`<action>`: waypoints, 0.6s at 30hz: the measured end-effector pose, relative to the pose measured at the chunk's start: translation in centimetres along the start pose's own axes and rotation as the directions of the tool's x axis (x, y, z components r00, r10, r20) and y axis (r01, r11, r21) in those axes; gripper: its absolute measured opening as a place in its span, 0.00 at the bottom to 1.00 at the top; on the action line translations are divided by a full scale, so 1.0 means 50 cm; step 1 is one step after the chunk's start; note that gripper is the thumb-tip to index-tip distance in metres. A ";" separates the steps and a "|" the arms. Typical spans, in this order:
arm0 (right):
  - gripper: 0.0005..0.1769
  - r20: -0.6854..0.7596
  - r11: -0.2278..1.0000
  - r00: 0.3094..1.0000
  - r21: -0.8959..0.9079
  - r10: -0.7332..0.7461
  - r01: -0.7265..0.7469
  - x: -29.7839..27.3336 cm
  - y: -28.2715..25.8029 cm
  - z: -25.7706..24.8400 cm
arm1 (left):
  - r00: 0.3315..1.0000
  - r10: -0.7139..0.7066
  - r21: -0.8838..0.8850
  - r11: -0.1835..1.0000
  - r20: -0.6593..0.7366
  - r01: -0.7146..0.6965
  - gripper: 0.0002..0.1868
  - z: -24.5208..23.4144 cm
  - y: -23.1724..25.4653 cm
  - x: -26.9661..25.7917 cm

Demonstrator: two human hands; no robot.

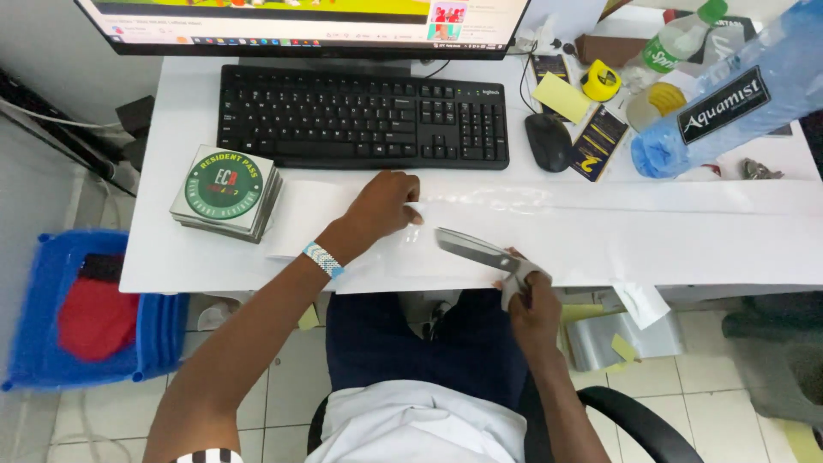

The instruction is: A person uses scissors to cut a long strip of white sticker material into smaller rectangular pieces on an office desk.

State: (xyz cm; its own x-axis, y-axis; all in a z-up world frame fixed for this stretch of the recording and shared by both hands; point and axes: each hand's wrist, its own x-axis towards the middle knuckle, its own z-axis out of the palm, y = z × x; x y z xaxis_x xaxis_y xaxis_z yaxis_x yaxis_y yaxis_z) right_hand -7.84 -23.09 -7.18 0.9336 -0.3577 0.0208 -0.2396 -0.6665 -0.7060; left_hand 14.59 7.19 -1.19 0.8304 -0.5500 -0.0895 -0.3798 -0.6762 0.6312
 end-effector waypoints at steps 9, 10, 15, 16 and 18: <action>0.28 0.161 0.998 0.985 0.034 -0.065 0.060 0.045 -0.213 0.002 | 0.994 -0.093 0.099 0.990 -0.055 0.098 0.15 -0.103 -0.041 -0.048; 0.28 0.167 0.997 0.983 0.042 -0.072 0.066 0.046 -0.209 0.004 | 0.993 -0.101 0.104 0.989 -0.060 0.107 0.15 -0.098 -0.038 -0.046; 0.18 0.067 0.957 0.990 0.271 -0.121 0.099 0.033 -0.267 -0.014 | 0.988 0.032 0.234 0.972 -0.151 0.005 0.10 -0.092 0.017 -0.045; 0.18 0.069 0.957 0.991 0.273 -0.119 0.096 0.037 -0.267 -0.015 | 0.988 0.029 0.235 0.972 -0.149 0.007 0.10 -0.103 0.045 -0.049; 0.08 0.047 0.938 0.987 0.320 -0.154 0.132 0.046 -0.266 -0.019 | 0.980 -0.051 -0.030 0.998 -0.193 0.046 0.10 -0.122 0.102 -0.057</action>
State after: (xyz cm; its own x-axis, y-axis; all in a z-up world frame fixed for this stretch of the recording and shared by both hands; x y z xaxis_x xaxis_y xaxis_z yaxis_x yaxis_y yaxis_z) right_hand -2.76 -15.68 2.92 0.9709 -0.2193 0.0962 -0.0168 -0.4631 -0.8861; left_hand 12.75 8.30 6.98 0.9118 -0.4097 0.0287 -0.3286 -0.6858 0.6494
